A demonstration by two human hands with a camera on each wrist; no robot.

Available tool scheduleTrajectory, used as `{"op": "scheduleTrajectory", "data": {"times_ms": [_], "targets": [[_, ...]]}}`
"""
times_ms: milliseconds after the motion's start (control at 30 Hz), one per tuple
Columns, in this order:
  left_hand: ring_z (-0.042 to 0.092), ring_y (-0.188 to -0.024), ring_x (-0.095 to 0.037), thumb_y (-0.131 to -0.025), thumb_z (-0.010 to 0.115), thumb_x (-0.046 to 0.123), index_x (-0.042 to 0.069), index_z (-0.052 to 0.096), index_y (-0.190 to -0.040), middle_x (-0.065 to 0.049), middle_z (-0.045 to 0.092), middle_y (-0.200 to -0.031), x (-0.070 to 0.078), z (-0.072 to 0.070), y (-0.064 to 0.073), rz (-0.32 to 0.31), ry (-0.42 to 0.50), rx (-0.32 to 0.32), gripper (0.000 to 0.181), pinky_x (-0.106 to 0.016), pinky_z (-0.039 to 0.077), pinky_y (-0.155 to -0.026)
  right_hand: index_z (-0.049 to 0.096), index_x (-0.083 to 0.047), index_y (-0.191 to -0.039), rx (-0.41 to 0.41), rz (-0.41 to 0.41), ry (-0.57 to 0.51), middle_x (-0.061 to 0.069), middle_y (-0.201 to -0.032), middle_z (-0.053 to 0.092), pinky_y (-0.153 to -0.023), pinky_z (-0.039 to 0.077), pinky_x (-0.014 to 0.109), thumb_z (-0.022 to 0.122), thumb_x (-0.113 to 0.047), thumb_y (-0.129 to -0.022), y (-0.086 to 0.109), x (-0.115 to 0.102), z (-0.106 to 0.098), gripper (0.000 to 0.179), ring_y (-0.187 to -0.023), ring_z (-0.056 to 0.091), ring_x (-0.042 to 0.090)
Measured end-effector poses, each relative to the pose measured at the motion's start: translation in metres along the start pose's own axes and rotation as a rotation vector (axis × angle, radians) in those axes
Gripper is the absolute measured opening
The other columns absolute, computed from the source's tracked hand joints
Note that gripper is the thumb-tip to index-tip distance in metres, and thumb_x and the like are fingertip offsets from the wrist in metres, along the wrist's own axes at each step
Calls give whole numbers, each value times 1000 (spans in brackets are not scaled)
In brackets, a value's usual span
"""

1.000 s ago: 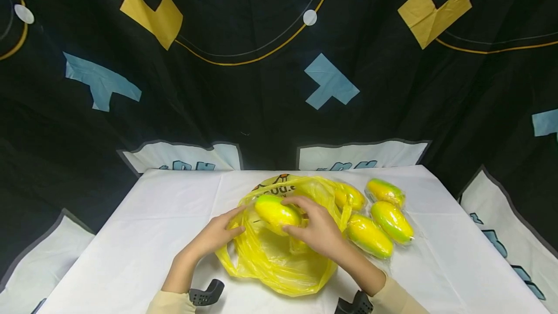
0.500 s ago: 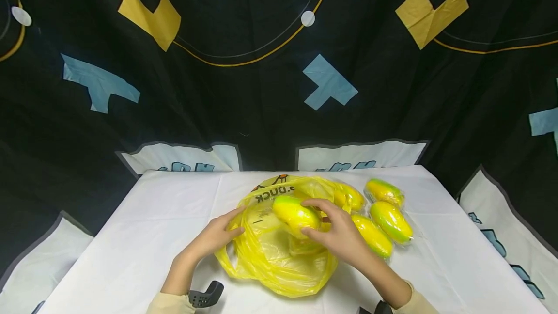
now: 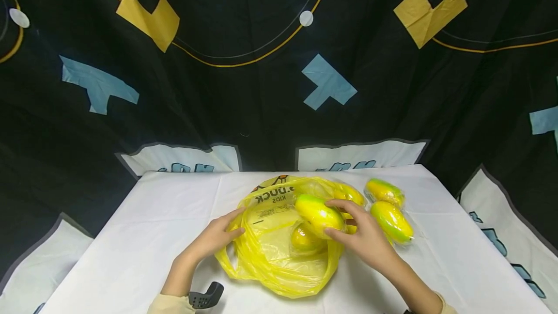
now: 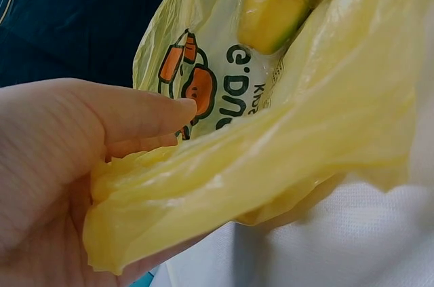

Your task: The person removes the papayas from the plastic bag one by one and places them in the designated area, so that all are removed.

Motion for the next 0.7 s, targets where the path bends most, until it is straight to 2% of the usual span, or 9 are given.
{"op": "scheduleTrajectory", "data": {"times_ms": [233, 700], "targets": [[36, -135, -39, -94, 61, 13, 7, 44, -145, -17, 44, -146, -2, 0, 1, -7, 3, 2, 54, -56, 27, -110, 61, -17, -124, 39, 4, -1, -1, -124, 61, -85, 55, 38, 82, -17, -78, 6, 3, -15, 51, -112, 57, 21], [35, -136, -37, -95, 60, 14, 7, 43, -146, -16, 43, -146, -1, 0, 0, 0, 13, -5, 54, -55, 27, -111, 62, -15, -125, 92, 77, 32, 6, -126, 60, -84, 56, 34, 82, -22, -79, 15, 13, -41, 50, -110, 57, 23]]}}
Point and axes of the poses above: each hand's wrist, its own y-axis away from the middle knuckle, its own z-axis out of the palm, x = y × z, the point moved 10 cm from there along -y, towards the middle knuckle
